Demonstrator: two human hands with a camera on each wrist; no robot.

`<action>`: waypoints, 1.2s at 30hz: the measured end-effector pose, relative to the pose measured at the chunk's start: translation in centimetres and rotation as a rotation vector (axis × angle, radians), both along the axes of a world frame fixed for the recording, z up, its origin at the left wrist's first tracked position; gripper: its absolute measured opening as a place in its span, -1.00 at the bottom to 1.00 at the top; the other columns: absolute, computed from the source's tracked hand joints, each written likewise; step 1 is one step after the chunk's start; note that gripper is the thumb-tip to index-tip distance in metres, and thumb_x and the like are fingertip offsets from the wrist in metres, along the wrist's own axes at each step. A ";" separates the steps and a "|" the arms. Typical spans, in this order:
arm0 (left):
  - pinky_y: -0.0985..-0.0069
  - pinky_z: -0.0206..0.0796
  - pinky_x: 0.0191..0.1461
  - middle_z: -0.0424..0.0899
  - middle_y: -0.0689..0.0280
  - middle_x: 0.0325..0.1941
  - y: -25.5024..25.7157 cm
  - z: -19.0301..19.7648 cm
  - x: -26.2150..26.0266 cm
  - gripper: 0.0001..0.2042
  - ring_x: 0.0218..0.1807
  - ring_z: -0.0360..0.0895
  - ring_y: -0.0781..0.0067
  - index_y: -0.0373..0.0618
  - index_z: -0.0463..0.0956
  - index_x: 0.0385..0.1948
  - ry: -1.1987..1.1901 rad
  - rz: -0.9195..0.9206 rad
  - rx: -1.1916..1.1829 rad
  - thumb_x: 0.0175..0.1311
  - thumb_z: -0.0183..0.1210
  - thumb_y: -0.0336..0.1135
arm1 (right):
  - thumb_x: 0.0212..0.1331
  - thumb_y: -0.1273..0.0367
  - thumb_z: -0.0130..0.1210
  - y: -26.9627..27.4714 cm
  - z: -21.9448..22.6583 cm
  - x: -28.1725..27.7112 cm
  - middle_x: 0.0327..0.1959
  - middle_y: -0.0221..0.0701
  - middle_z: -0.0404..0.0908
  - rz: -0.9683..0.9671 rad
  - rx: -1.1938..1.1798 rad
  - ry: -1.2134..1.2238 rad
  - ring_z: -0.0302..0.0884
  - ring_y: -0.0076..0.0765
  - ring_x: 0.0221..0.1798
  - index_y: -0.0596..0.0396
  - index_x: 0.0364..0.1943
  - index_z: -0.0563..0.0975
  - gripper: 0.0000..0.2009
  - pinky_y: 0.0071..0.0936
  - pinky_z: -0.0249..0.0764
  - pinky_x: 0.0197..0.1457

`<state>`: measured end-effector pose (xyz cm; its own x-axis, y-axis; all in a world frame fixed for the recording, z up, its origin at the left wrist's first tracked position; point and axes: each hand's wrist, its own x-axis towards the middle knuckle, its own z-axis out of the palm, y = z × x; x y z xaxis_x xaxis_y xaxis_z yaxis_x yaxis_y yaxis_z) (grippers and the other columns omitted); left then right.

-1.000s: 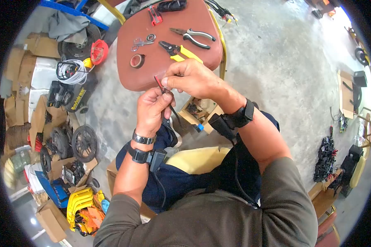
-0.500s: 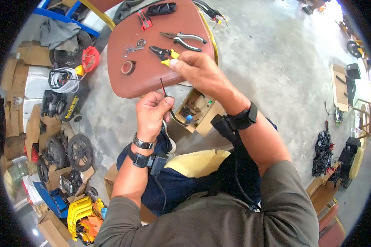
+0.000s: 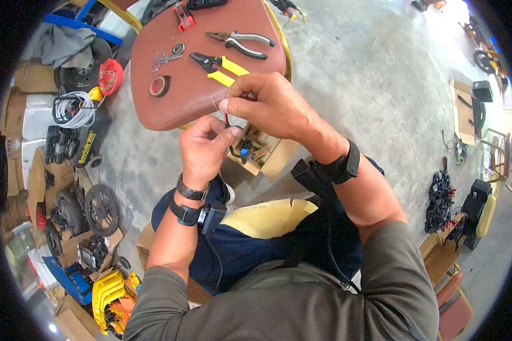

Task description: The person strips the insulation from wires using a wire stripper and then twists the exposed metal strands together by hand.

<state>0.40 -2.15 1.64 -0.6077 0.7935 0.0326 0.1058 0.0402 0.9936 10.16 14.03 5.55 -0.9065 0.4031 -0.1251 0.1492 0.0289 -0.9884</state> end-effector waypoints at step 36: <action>0.69 0.25 -0.56 0.67 0.28 -0.45 -0.2 0.0 -1.5 -0.87 -0.62 0.43 0.66 -0.21 0.56 -0.39 -0.415 0.104 0.015 0.26 0.32 -0.38 | 0.33 0.31 0.14 2.3 -1.7 -1.4 -0.45 -0.55 0.54 -0.154 0.160 0.032 0.39 -0.69 -0.33 0.22 -0.22 0.60 -0.78 -0.57 0.38 -0.28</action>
